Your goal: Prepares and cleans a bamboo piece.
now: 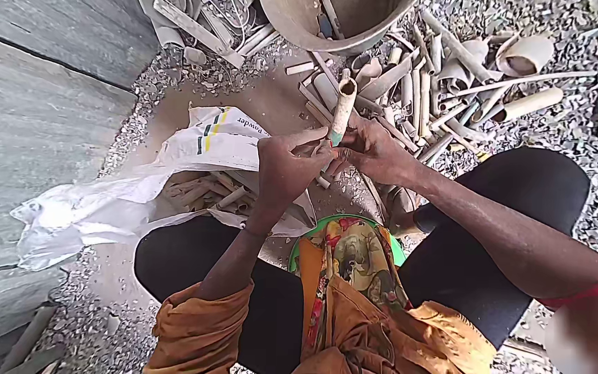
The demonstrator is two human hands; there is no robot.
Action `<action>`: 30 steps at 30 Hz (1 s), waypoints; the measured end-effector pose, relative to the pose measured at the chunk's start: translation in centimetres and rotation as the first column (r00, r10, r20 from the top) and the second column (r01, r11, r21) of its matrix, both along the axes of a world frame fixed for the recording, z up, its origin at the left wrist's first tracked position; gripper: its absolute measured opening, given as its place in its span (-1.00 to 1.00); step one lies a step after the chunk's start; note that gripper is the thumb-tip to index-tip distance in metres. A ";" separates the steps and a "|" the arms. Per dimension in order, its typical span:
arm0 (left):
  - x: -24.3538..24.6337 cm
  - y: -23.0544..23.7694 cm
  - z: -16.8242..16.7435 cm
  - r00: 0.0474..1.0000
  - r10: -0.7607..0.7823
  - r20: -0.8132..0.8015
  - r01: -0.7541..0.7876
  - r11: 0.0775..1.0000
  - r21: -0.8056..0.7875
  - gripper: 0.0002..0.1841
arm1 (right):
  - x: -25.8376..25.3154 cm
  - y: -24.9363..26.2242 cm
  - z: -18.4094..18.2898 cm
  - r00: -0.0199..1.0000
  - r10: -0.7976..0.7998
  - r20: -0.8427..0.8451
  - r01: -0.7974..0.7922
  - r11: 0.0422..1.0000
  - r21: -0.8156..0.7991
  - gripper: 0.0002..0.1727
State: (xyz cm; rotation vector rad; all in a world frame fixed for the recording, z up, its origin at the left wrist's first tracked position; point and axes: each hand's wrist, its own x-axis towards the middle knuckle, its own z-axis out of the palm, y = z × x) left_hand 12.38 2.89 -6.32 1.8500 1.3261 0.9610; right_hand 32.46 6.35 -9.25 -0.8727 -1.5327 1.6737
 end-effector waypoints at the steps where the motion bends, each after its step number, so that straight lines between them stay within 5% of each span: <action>1: 0.0 -0.1 -0.1 1.000 0.002 -0.004 -0.002 1.000 0.016 -0.67 | 0.0 -0.1 0.0 1.000 0.003 0.001 -0.003 1.000 -0.013 -0.67; 17: 0.2 0.8 -1.4 0.996 0.090 0.019 -0.091 0.994 0.067 -0.87 | -1.2 -0.2 0.5 0.998 -0.042 -0.048 0.039 0.997 -0.071 -0.68; 24: -1.6 1.7 0.5 0.966 0.034 0.256 0.006 0.988 -0.151 -0.69 | -1.1 0.9 1.4 0.983 -0.034 -0.183 0.002 0.985 -0.175 -0.69; 30: -1.5 1.3 0.6 0.998 -0.025 0.059 0.025 1.000 0.000 -0.80 | -1.0 1.1 1.2 0.987 -0.076 -0.143 0.053 0.986 -0.161 -0.66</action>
